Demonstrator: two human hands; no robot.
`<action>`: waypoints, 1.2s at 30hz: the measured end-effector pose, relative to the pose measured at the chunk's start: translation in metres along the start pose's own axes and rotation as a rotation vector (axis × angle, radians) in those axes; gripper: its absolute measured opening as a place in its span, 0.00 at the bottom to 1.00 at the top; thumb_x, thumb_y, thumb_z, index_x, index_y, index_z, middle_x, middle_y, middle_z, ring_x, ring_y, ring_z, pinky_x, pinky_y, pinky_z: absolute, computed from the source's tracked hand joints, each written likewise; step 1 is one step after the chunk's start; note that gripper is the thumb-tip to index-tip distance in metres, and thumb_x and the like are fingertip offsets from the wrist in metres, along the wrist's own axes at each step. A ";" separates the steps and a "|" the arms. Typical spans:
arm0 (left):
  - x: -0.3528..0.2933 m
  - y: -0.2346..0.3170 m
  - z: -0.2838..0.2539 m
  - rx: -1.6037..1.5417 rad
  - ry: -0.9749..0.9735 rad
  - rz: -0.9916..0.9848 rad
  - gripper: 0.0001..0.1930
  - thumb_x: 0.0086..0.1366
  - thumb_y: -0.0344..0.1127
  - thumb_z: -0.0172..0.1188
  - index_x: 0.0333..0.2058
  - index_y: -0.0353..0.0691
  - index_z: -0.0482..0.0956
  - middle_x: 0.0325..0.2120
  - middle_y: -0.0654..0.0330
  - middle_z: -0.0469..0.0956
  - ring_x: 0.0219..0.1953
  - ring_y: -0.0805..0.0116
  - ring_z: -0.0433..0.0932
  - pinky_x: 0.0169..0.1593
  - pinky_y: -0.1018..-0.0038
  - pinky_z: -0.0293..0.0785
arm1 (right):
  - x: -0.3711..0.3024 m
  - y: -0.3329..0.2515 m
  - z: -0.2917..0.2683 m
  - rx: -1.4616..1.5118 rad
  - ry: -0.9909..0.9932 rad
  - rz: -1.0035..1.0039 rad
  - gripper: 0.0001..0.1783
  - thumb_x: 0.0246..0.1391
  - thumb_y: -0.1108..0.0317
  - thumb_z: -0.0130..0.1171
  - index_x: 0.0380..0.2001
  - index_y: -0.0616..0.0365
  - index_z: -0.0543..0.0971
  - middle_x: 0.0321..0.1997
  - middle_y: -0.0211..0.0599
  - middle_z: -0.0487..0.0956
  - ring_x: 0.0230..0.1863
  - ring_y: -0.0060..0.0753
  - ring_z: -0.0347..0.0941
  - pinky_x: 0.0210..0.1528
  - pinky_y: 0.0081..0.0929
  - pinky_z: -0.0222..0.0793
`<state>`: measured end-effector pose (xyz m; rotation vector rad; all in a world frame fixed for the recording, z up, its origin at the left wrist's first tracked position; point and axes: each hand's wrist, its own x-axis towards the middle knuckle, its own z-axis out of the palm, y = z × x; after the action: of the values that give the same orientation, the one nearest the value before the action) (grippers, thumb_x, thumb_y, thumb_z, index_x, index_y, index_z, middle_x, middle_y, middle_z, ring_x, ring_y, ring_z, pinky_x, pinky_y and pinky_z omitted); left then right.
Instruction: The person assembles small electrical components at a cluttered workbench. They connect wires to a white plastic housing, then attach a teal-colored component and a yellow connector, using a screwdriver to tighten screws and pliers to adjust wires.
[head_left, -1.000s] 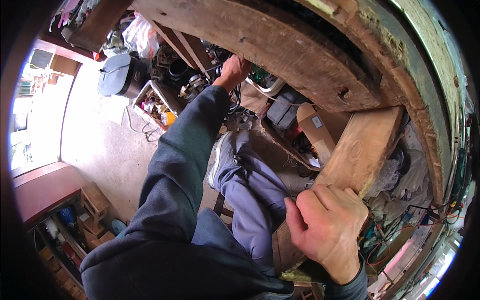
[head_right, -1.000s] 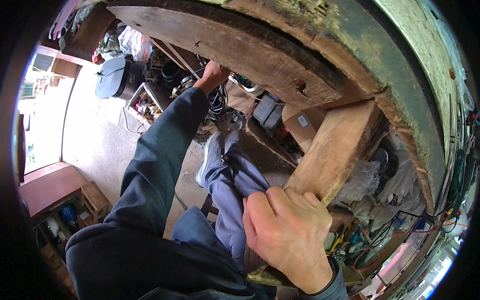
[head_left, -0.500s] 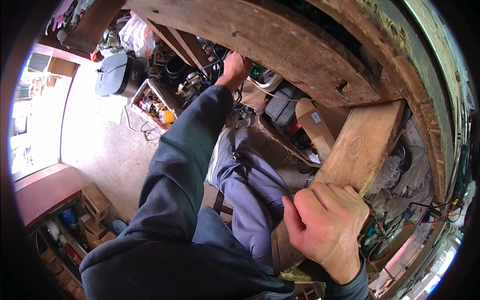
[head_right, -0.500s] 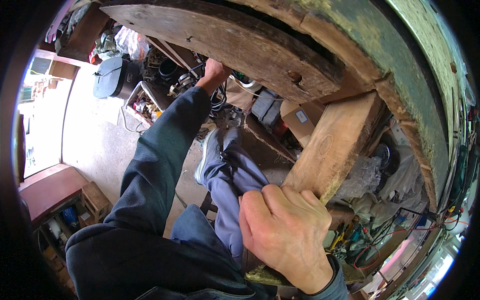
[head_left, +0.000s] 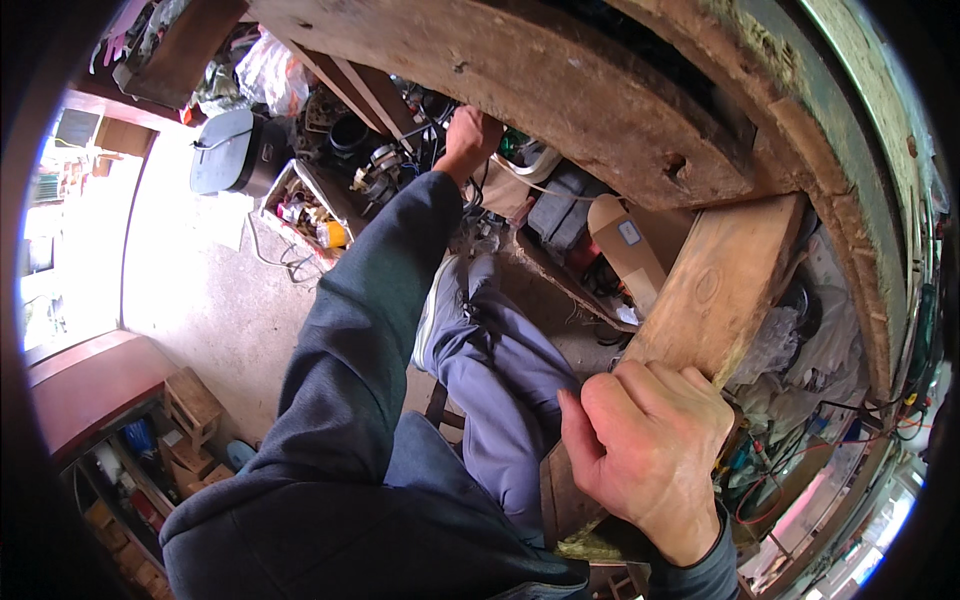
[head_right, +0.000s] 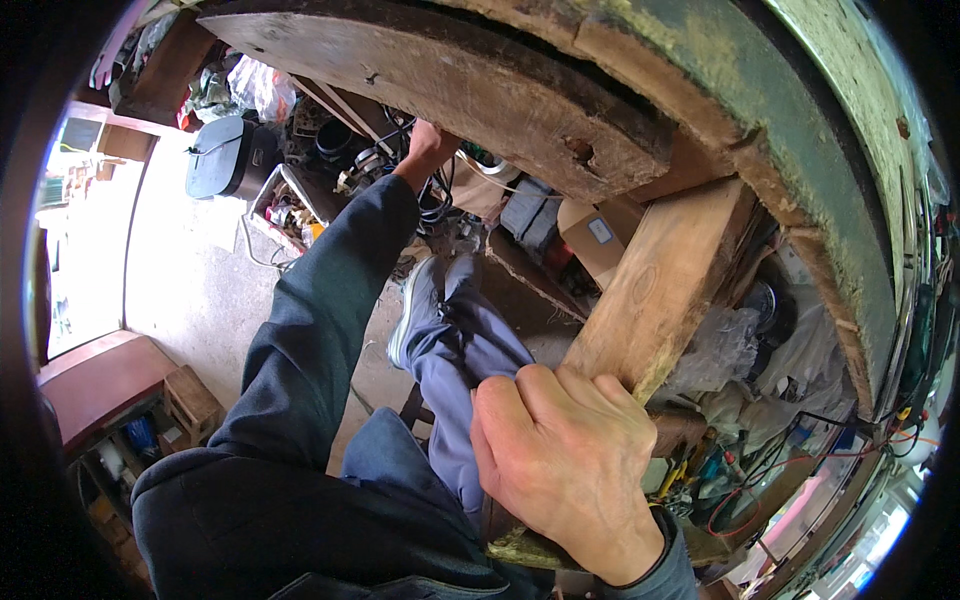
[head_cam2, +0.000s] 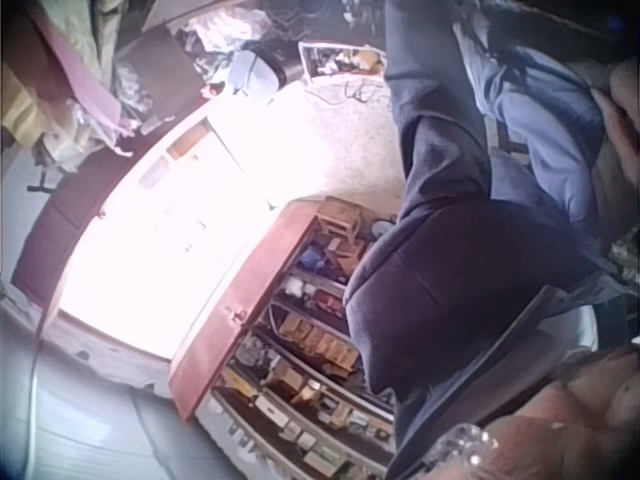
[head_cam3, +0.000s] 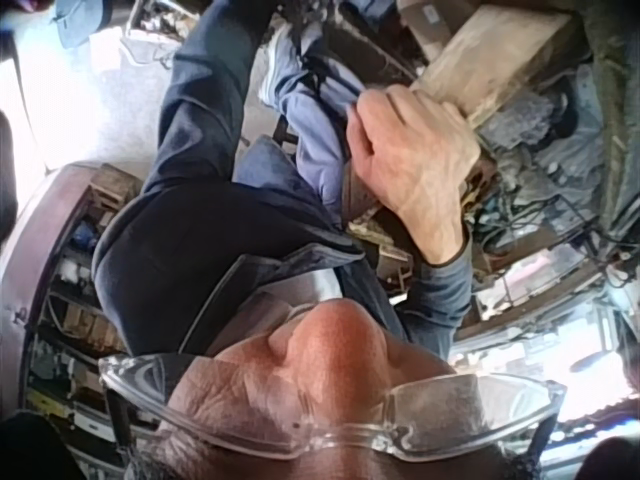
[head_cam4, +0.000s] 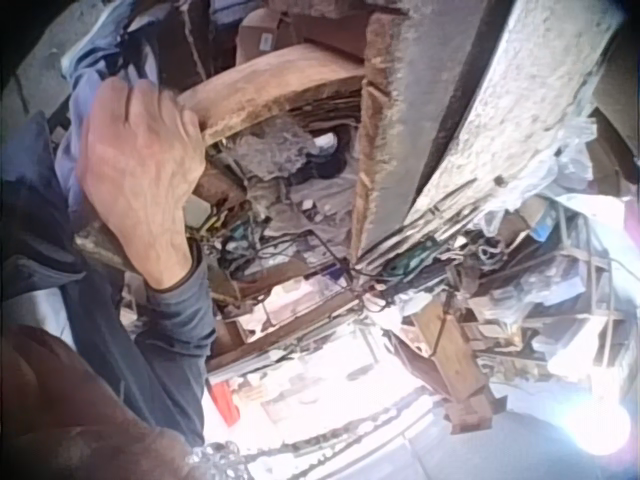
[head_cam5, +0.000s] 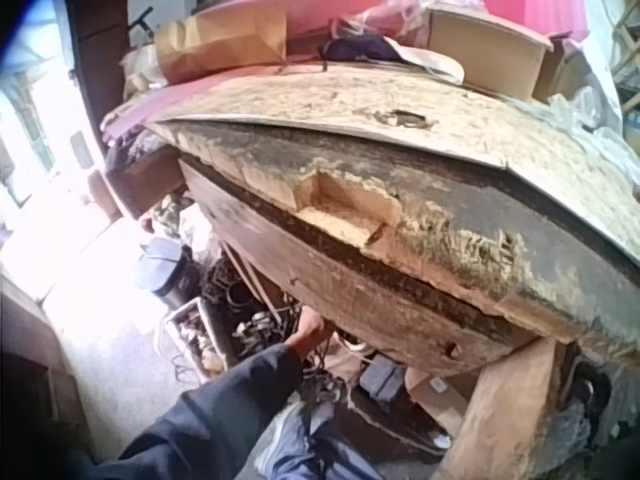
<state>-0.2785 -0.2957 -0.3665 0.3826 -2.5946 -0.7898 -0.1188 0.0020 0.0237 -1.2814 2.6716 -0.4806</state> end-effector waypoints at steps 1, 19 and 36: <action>0.000 -0.001 0.001 0.026 0.009 0.038 0.15 0.69 0.38 0.55 0.47 0.40 0.85 0.41 0.42 0.86 0.43 0.37 0.85 0.44 0.51 0.84 | 0.000 0.000 0.000 -0.003 -0.008 0.006 0.17 0.44 0.69 0.74 0.19 0.51 0.71 0.21 0.33 0.70 0.24 0.41 0.71 0.27 0.37 0.60; -0.013 0.041 -0.031 -0.024 -0.167 -0.156 0.21 0.61 0.50 0.64 0.43 0.40 0.87 0.36 0.42 0.86 0.39 0.40 0.86 0.43 0.50 0.81 | -0.001 0.001 0.004 -0.051 0.069 -0.049 0.15 0.47 0.68 0.71 0.20 0.47 0.71 0.22 0.27 0.69 0.23 0.33 0.70 0.27 0.32 0.60; -0.024 0.046 -0.037 0.121 -0.349 -0.109 0.20 0.59 0.51 0.67 0.41 0.40 0.86 0.35 0.43 0.86 0.40 0.41 0.86 0.50 0.51 0.80 | 0.000 -0.001 0.000 -0.066 0.008 -0.034 0.16 0.48 0.66 0.72 0.21 0.48 0.72 0.22 0.28 0.69 0.25 0.35 0.71 0.28 0.34 0.61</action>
<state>-0.2474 -0.2674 -0.3186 0.4602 -2.9788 -0.7993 -0.1181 0.0013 0.0239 -1.3469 2.6979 -0.4063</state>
